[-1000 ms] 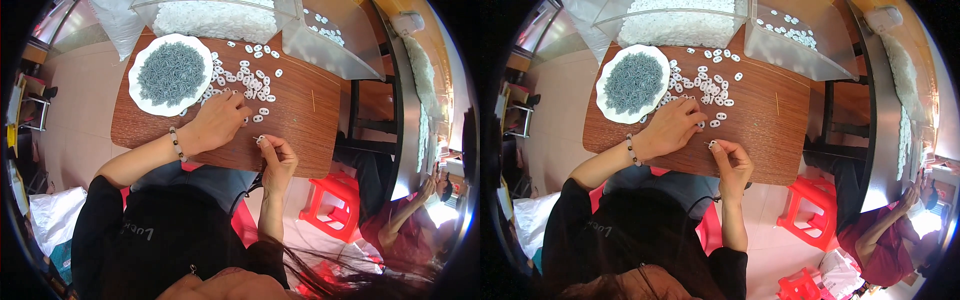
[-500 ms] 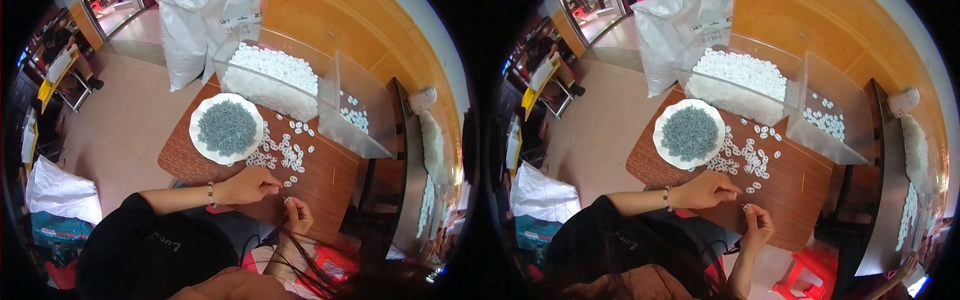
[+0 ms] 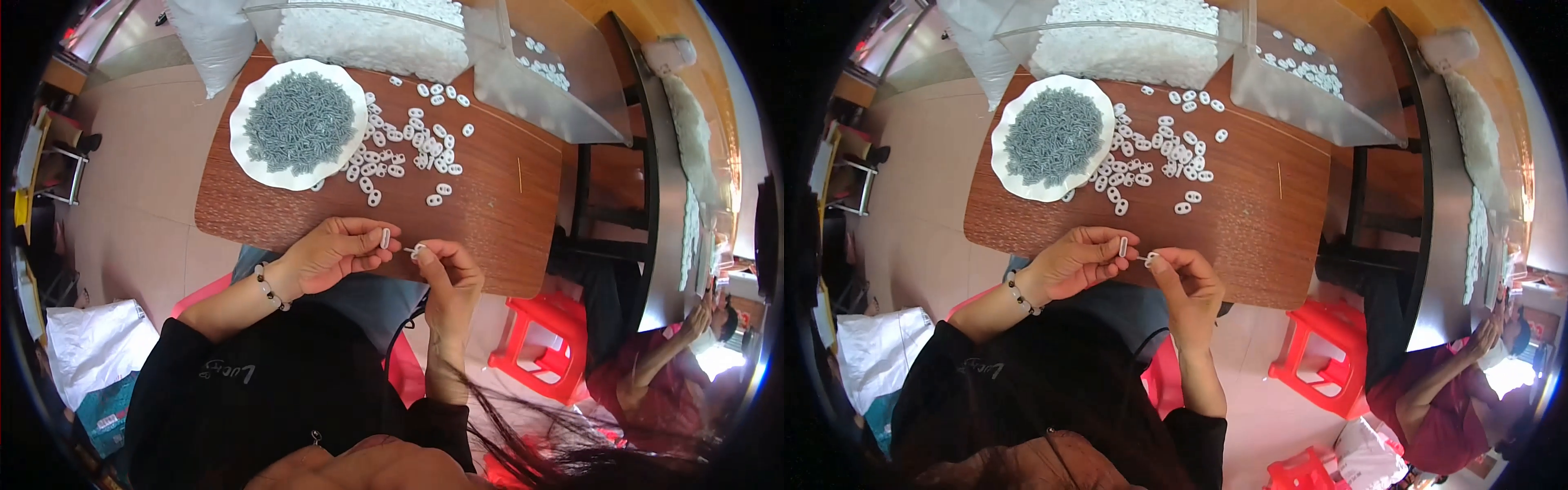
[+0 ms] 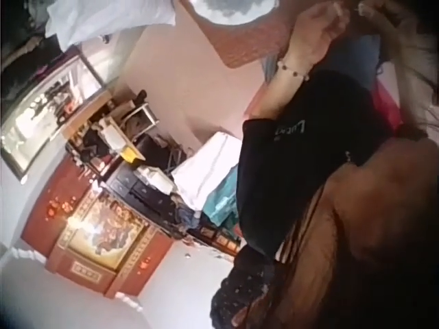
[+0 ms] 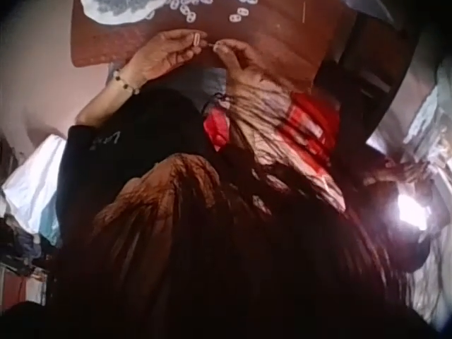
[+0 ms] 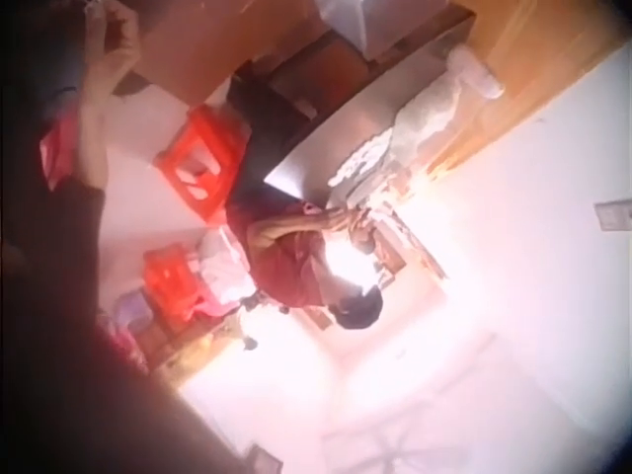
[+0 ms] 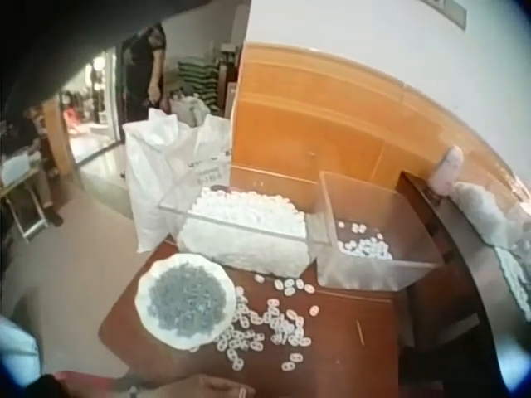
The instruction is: Assembling small metal rings into white plastic components on a workbench.
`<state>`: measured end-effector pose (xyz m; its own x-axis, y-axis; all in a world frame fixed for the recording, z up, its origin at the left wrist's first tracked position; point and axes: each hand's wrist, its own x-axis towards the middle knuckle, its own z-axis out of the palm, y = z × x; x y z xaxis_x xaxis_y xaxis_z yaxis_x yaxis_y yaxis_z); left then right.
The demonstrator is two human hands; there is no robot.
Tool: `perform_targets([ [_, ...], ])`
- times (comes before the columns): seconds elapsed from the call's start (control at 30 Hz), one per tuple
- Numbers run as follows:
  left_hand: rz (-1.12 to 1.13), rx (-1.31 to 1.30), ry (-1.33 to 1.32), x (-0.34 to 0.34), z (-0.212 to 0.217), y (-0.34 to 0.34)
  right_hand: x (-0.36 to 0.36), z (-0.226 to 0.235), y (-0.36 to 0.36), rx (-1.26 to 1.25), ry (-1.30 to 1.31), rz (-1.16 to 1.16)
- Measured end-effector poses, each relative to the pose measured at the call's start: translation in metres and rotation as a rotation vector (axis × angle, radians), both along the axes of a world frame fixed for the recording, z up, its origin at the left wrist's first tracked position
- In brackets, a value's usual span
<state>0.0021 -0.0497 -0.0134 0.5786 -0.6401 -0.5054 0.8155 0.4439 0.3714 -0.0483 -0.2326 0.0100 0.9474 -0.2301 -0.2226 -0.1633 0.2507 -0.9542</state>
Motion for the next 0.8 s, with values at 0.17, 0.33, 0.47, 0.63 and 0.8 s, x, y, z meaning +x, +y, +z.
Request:
perform_targets([
  [0.17, 0.012, 0.102, -0.117, -0.0068, 0.0004, -0.0017, -0.0048, -0.0010, 0.0019, -0.033, -0.006, 0.036],
  [0.33, 0.033, 0.182, -0.215, -0.0098, 0.0027, -0.0031, -0.0052, 0.0017, 0.0004, -0.192, 0.007, 0.033],
  [0.47, 0.019, 0.201, -0.233, -0.0084, 0.0025, -0.0022, -0.0046, -0.0024, 0.0019, -0.198, -0.013, 0.055],
  [0.63, 0.015, 0.237, -0.263, -0.0074, 0.0032, -0.0031, -0.0030, -0.0043, 0.0028, -0.169, -0.025, 0.049],
  [0.8, 0.005, 0.292, -0.295, -0.0076, 0.0046, -0.0024, -0.0014, -0.0050, 0.0041, -0.197, -0.036, 0.060],
])
